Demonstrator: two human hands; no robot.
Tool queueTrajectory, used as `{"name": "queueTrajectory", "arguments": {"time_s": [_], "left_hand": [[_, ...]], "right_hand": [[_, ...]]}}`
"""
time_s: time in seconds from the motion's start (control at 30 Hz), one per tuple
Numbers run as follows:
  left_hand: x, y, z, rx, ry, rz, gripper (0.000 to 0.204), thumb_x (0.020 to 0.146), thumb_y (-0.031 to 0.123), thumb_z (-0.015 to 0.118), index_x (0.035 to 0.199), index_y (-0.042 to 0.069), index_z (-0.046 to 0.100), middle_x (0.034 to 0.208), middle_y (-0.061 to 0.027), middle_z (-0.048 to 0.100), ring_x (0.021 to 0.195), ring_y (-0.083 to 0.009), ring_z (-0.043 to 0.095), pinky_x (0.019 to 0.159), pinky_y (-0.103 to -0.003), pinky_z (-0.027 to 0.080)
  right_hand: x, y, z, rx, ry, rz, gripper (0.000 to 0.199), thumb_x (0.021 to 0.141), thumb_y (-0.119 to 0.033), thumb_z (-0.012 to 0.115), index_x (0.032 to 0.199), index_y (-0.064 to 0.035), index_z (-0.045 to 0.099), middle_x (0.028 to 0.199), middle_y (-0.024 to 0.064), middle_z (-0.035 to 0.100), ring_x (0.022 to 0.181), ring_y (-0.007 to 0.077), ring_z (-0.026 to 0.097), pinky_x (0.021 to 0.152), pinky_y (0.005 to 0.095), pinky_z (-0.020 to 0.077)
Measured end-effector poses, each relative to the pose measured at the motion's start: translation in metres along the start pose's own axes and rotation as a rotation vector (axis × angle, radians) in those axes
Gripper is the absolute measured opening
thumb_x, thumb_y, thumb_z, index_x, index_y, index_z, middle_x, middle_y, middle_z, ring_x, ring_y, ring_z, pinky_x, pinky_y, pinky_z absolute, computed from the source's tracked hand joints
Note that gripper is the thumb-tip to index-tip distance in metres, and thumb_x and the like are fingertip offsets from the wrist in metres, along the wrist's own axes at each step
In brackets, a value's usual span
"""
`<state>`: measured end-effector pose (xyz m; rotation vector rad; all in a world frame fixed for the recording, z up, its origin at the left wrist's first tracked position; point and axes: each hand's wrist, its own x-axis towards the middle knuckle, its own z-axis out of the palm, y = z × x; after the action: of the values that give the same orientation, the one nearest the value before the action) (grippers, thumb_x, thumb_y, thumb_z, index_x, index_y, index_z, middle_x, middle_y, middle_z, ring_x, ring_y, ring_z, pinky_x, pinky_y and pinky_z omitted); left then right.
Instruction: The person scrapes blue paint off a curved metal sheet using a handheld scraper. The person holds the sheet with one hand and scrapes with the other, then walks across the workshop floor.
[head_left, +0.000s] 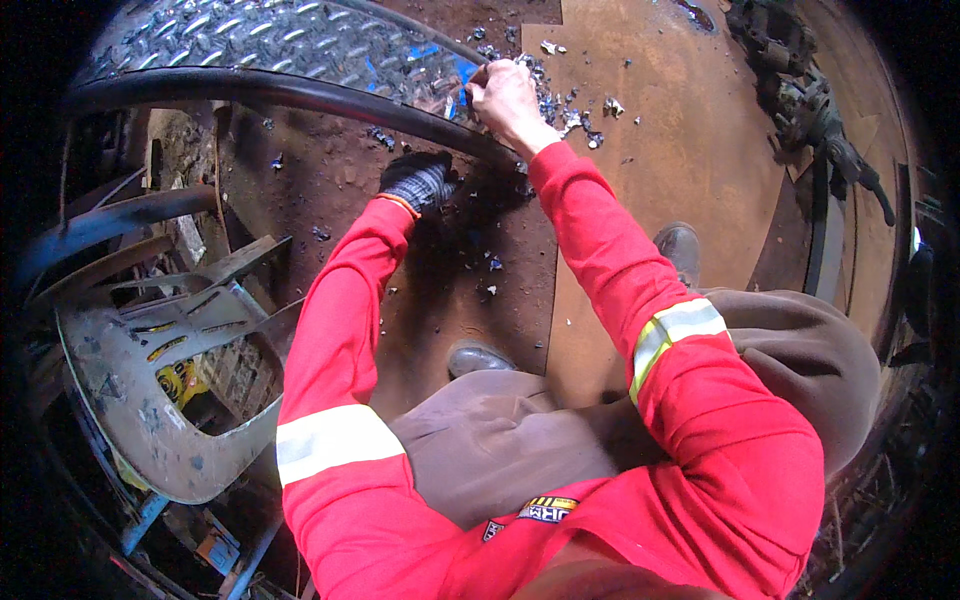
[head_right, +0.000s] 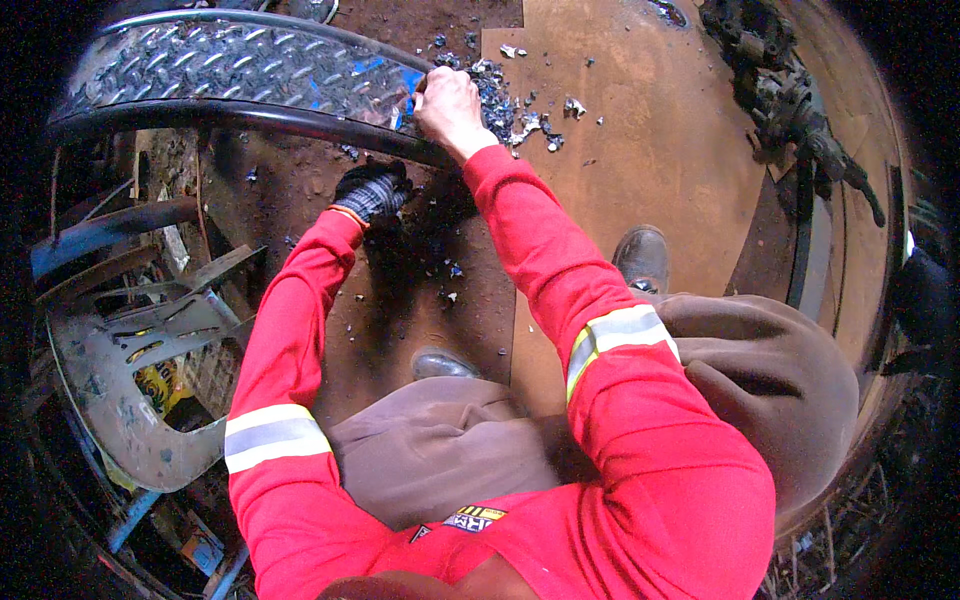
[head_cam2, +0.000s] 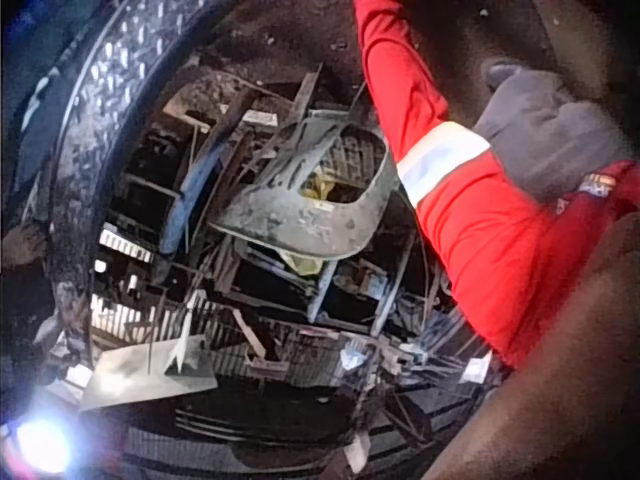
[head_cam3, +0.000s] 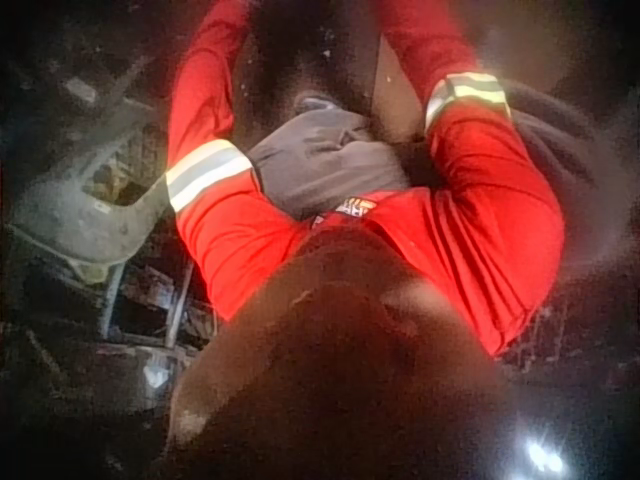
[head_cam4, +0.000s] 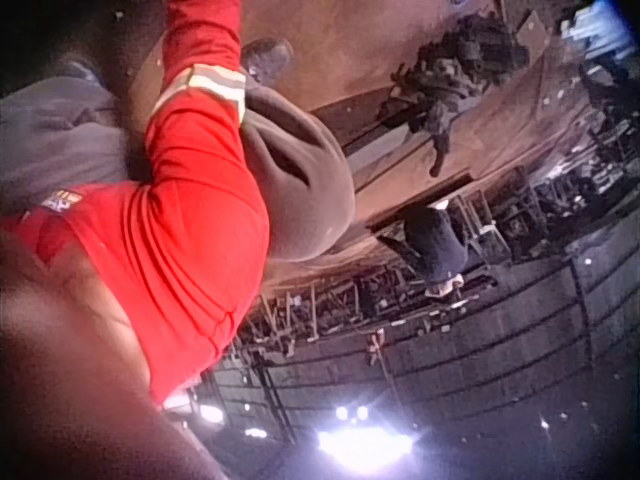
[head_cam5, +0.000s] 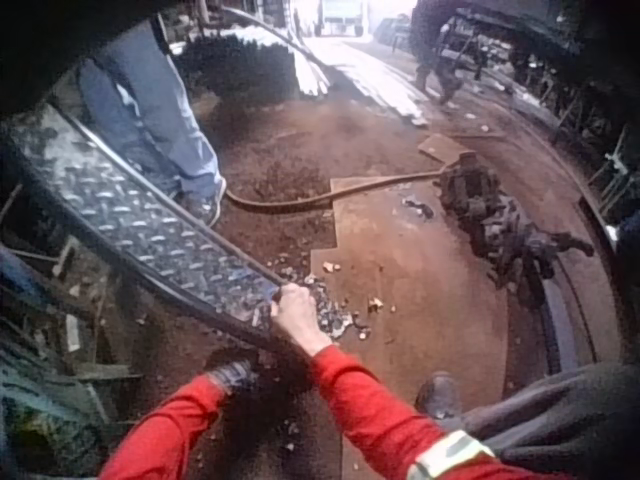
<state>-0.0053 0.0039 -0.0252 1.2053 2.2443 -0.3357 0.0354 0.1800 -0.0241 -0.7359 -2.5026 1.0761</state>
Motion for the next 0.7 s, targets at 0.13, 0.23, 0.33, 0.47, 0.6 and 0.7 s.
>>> {"name": "queueTrajectory", "arguments": {"time_s": [0.13, 0.23, 0.33, 0.47, 0.6, 0.7], "left_hand": [[-0.009, -0.007, 0.003, 0.006, 0.035, 0.014, 0.046, 0.088, 0.049, 0.054, 0.113, 0.011, 0.058, 0.107, -0.0176, 0.065, 0.099, -0.0368, 0.062, 0.085, -0.047, 0.049], [-0.008, -0.001, -0.005, -0.002, -0.017, -0.005, 0.044, 0.087, 0.047, 0.055, 0.115, 0.012, 0.058, 0.114, -0.0158, 0.063, 0.105, -0.0352, 0.06, 0.09, -0.047, 0.047], [-0.007, 0.0, -0.004, -0.028, -0.044, -0.028, 0.044, 0.087, 0.045, 0.055, 0.116, 0.012, 0.058, 0.117, -0.0153, 0.062, 0.108, -0.0347, 0.059, 0.093, -0.046, 0.046], [-0.005, 0.003, -0.005, -0.027, -0.053, -0.029, 0.044, 0.087, 0.044, 0.055, 0.116, 0.012, 0.058, 0.117, -0.0156, 0.062, 0.108, -0.0347, 0.059, 0.094, -0.046, 0.046], [-0.008, 0.002, -0.003, -0.006, 0.028, 0.01, 0.042, 0.088, 0.045, 0.054, 0.112, 0.011, 0.058, 0.108, -0.0161, 0.065, 0.1, -0.0358, 0.061, 0.088, -0.047, 0.047], [-0.009, 0.002, -0.007, -0.03, -0.031, -0.02, 0.044, 0.087, 0.045, 0.055, 0.116, 0.013, 0.058, 0.117, -0.0146, 0.063, 0.109, -0.034, 0.059, 0.095, -0.046, 0.045]], "right_hand": [[-0.003, -0.007, -0.014, 0.172, -0.117, 0.055, 0.022, 0.078, -0.025, 0.074, 0.089, -0.0056, 0.075, 0.079, 0.0146, 0.071, 0.073, 0.0225, 0.069, 0.074, 0.0338, 0.0536], [-0.004, -0.005, -0.014, 0.107, -0.097, 0.022, 0.022, 0.078, -0.027, 0.075, 0.087, -0.0064, 0.076, 0.079, 0.0149, 0.071, 0.073, 0.0236, 0.069, 0.074, 0.0343, 0.0534], [-0.008, -0.01, -0.013, 0.043, -0.053, -0.006, 0.023, 0.078, -0.027, 0.075, 0.087, -0.0056, 0.075, 0.08, 0.0172, 0.07, 0.075, 0.0277, 0.069, 0.075, 0.0362, 0.0536], [-0.006, -0.003, -0.007, 0.026, 0.003, -0.081, 0.022, 0.08, -0.025, 0.072, 0.087, -0.0039, 0.075, 0.08, 0.018, 0.069, 0.075, 0.0313, 0.069, 0.075, 0.0382, 0.0538], [-0.008, -0.001, -0.001, 0.058, 0.044, -0.046, 0.023, 0.079, -0.024, 0.072, 0.088, -0.0035, 0.074, 0.079, 0.0177, 0.069, 0.075, 0.0308, 0.069, 0.075, 0.0374, 0.0539], [-0.005, 0.002, 0.001, 0.089, 0.047, -0.024, 0.023, 0.079, -0.025, 0.072, 0.088, -0.0038, 0.074, 0.079, 0.0179, 0.069, 0.075, 0.0291, 0.07, 0.075, 0.0363, 0.0539]]}}
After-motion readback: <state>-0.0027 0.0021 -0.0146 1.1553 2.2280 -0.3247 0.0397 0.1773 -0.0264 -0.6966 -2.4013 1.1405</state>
